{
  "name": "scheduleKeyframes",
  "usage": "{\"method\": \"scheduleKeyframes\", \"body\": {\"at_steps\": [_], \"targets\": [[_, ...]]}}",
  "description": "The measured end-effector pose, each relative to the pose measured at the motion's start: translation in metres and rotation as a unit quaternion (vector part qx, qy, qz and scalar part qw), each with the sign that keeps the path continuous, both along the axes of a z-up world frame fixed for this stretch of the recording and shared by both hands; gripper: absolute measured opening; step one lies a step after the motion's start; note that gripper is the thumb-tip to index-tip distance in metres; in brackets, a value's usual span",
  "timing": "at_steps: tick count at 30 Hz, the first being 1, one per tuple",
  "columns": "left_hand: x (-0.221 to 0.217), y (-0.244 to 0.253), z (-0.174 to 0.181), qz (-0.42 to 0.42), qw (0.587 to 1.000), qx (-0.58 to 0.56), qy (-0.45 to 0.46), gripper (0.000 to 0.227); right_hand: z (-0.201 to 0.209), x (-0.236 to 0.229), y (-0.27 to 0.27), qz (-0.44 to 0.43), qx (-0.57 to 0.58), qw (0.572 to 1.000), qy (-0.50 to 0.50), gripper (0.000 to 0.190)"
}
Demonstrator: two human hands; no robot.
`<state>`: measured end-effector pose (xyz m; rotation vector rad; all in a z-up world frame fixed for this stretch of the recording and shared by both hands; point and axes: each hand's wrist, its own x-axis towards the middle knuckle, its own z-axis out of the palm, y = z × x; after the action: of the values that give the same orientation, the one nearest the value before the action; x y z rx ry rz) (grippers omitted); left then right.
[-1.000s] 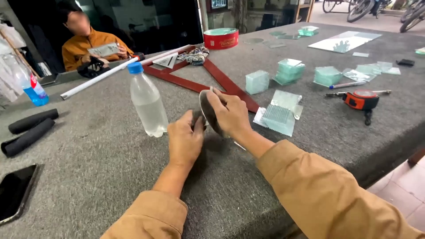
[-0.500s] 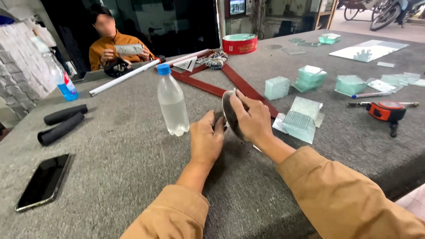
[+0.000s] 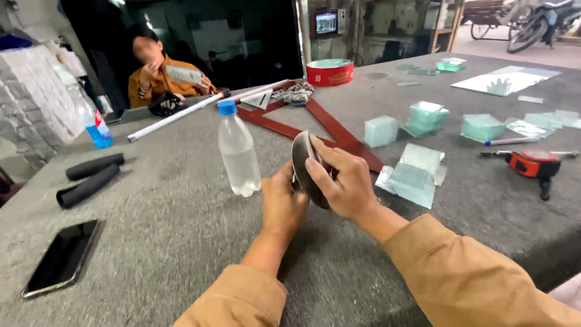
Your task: Grinding the sharp edges of small rectangular glass pieces using a handheld abrasive stone on a workshop table.
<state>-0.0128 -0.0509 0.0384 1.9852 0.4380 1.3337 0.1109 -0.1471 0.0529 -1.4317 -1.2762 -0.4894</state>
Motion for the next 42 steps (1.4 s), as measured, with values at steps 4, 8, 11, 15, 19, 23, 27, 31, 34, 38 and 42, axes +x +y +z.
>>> {"method": "scheduleKeyframes", "body": {"at_steps": [4,8,11,15,19,23,27,31,34,38,42], "targets": [[0.009,0.0,-0.008,-0.042,0.998,0.003,-0.046,0.013,0.006,0.01,0.0,-0.077,-0.073,0.984,0.142,0.063],[-0.008,-0.002,-0.005,-0.032,0.998,-0.034,-0.036,0.014,-0.001,0.008,0.013,-0.058,-0.049,0.995,0.067,0.058],[0.001,-0.014,0.014,-0.064,0.994,-0.047,-0.069,0.013,0.014,0.015,-0.003,-0.114,-0.083,0.982,0.126,0.064],[0.002,0.006,0.0,-0.023,0.998,-0.048,-0.044,0.017,-0.001,0.007,0.009,-0.08,-0.024,0.996,-0.028,0.056],[0.0,-0.005,0.004,-0.044,0.995,-0.067,-0.053,0.018,0.011,0.011,0.009,-0.086,-0.039,0.994,0.062,0.057],[0.003,0.0,0.004,-0.082,0.989,-0.092,-0.082,0.016,0.024,0.029,-0.002,-0.101,-0.043,0.973,0.205,0.064],[0.002,0.011,-0.004,-0.03,0.997,-0.032,-0.062,0.019,0.035,0.011,-0.018,-0.065,-0.026,0.982,0.177,0.058],[0.005,0.027,-0.01,0.008,0.998,0.026,-0.05,0.025,0.033,-0.005,-0.011,0.022,-0.043,0.993,0.107,0.054],[0.007,0.045,-0.022,0.045,0.991,0.124,-0.028,0.03,0.035,0.0,-0.015,0.125,-0.08,0.986,0.07,0.045],[-0.003,0.023,0.001,0.018,0.977,0.207,-0.049,0.031,0.037,0.011,-0.023,0.048,-0.156,0.979,0.124,0.056],[-0.009,0.024,0.004,0.038,0.977,0.209,-0.006,0.036,0.046,0.003,-0.024,0.056,-0.189,0.974,0.111,0.065]]}}
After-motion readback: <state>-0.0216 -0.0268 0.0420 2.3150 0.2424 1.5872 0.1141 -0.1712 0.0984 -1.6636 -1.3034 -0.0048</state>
